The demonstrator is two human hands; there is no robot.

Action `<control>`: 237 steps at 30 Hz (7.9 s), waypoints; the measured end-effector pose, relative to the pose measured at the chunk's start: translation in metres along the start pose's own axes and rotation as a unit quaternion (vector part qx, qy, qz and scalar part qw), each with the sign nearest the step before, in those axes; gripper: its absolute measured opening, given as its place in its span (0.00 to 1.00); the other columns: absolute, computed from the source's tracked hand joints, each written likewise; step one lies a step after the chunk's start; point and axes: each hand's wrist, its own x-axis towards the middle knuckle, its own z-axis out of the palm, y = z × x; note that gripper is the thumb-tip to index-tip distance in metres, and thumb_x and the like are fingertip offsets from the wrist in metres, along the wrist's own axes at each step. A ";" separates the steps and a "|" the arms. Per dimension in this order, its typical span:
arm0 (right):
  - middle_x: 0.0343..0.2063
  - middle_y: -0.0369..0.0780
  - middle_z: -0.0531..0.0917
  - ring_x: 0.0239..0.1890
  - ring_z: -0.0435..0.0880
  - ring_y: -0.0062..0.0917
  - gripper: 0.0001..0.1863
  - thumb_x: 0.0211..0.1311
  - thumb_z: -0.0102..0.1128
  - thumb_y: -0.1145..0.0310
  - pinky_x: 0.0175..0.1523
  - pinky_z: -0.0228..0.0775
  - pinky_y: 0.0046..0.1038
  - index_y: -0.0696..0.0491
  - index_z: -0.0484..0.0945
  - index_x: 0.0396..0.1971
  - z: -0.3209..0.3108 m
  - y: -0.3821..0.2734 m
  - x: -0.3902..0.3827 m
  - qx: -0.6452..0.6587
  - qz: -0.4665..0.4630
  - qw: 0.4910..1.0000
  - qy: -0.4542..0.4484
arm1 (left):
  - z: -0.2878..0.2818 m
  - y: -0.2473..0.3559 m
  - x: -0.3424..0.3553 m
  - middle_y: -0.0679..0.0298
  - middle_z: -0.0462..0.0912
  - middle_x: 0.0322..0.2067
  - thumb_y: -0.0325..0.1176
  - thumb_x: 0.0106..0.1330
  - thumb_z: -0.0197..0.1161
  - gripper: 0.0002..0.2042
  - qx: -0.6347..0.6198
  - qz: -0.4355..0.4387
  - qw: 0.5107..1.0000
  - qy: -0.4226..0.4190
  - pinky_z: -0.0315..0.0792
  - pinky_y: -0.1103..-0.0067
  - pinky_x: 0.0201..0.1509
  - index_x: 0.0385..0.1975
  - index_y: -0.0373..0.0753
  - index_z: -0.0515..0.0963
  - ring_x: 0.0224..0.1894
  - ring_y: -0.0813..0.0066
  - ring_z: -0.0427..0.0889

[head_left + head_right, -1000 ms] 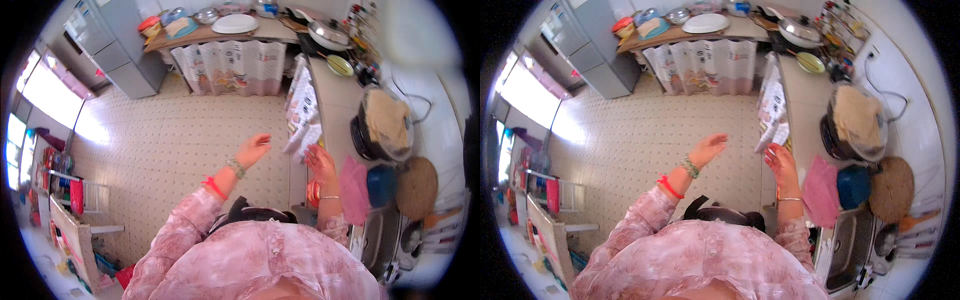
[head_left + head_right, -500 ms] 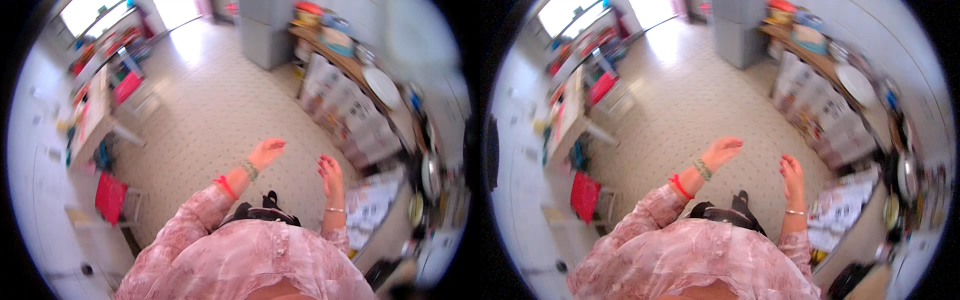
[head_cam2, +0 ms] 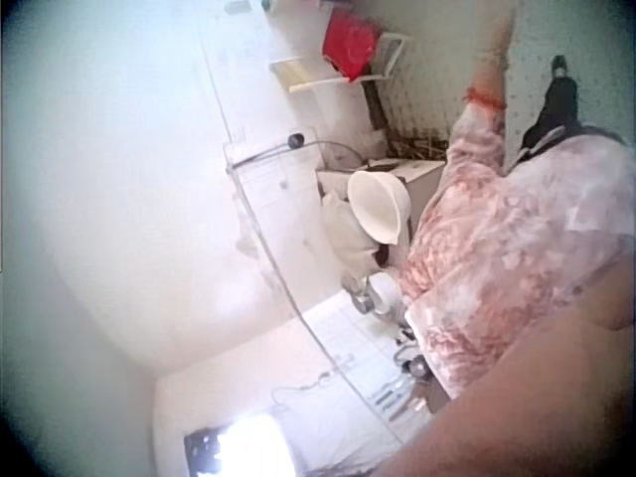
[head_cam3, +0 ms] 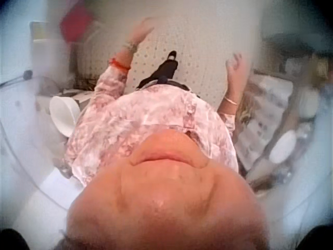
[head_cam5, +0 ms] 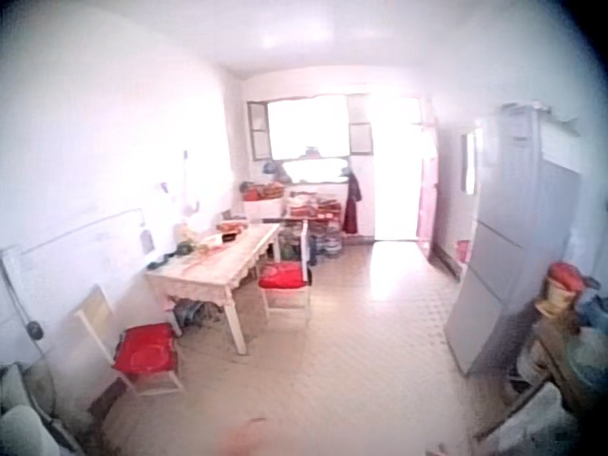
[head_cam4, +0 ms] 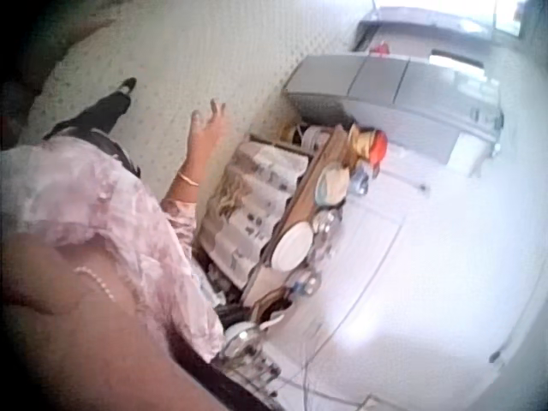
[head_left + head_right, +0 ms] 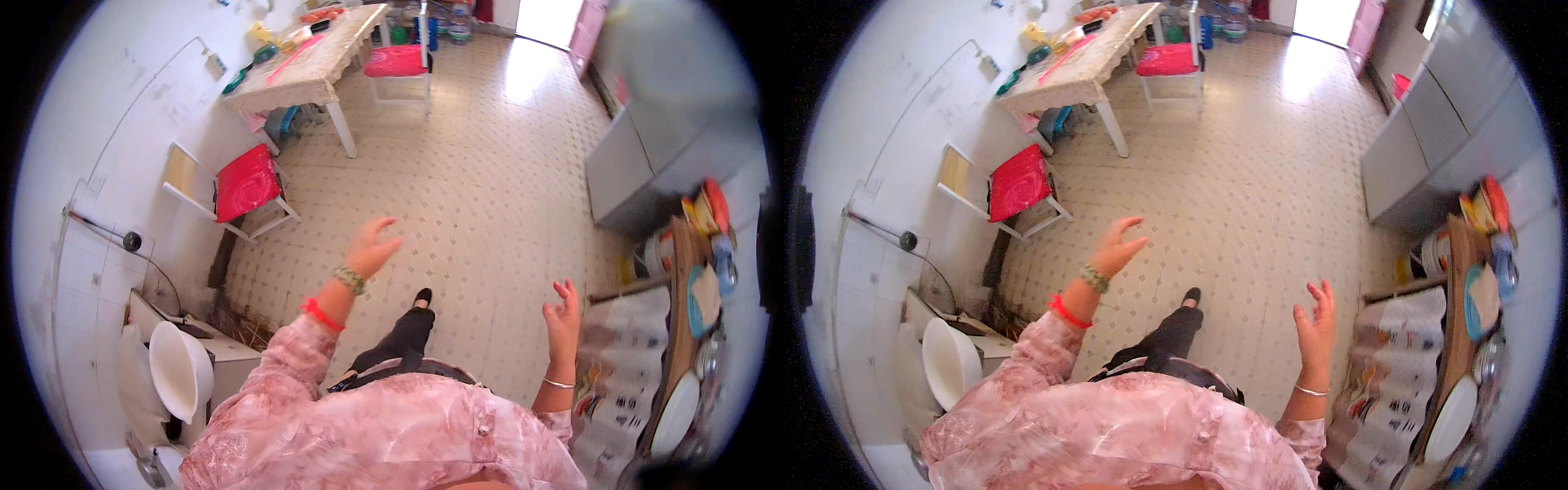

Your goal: The person sorts small brown root vegetables into a plastic bag on a table outdoors. They then move indoors to a kitchen, open a refrigerator, and place the bag inside. After washing their hands, they return to the outdoor area, pick up a tray of ginger, and carry it into a bedroom, placing it on a bed.

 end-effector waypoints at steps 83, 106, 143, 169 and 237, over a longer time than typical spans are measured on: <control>0.41 0.34 0.74 0.47 0.72 0.23 0.15 0.54 0.57 0.64 0.48 0.66 0.29 0.50 0.70 0.42 -0.044 -0.026 1.250 0.602 -0.011 0.651 0.462 | 0.315 0.407 1.422 0.62 0.71 0.50 0.36 0.60 0.56 0.19 -0.171 0.002 0.882 -0.438 0.65 0.77 0.47 0.51 0.42 0.66 0.47 0.72 0.71; 0.40 0.31 0.73 0.44 0.71 0.20 0.18 0.56 0.56 0.61 0.46 0.65 0.27 0.50 0.68 0.44 -0.052 0.000 1.211 0.450 -0.169 0.426 0.767 | 0.591 0.499 1.390 0.63 0.70 0.48 0.32 0.63 0.50 0.17 -0.029 0.074 0.564 -0.822 0.66 0.79 0.43 0.52 0.40 0.64 0.43 0.76 0.70; 0.40 0.32 0.75 0.45 0.72 0.19 0.13 0.56 0.54 0.64 0.47 0.67 0.26 0.50 0.70 0.42 -0.043 0.007 1.186 0.474 -0.177 0.375 0.777 | 0.602 0.503 1.347 0.63 0.71 0.47 0.31 0.62 0.52 0.17 -0.004 0.059 0.545 -0.836 0.67 0.80 0.42 0.51 0.39 0.65 0.43 0.74 0.72; 0.44 0.38 0.75 0.46 0.72 0.27 0.17 0.54 0.56 0.62 0.49 0.65 0.32 0.54 0.71 0.42 -0.014 0.010 1.593 0.584 -0.052 0.561 0.585 | 0.463 0.525 1.752 0.61 0.74 0.44 0.28 0.59 0.53 0.15 -0.104 0.006 0.781 -0.615 0.69 0.78 0.42 0.48 0.38 0.69 0.42 0.73 0.74; 0.46 0.40 0.74 0.51 0.70 0.29 0.17 0.57 0.51 0.63 0.55 0.63 0.33 0.54 0.70 0.45 -0.312 -0.016 2.816 0.645 -0.102 0.704 0.279 | 0.661 0.878 2.766 0.61 0.73 0.47 0.33 0.63 0.53 0.16 -0.251 -0.006 0.879 -0.405 0.70 0.77 0.47 0.50 0.39 0.68 0.46 0.74 0.73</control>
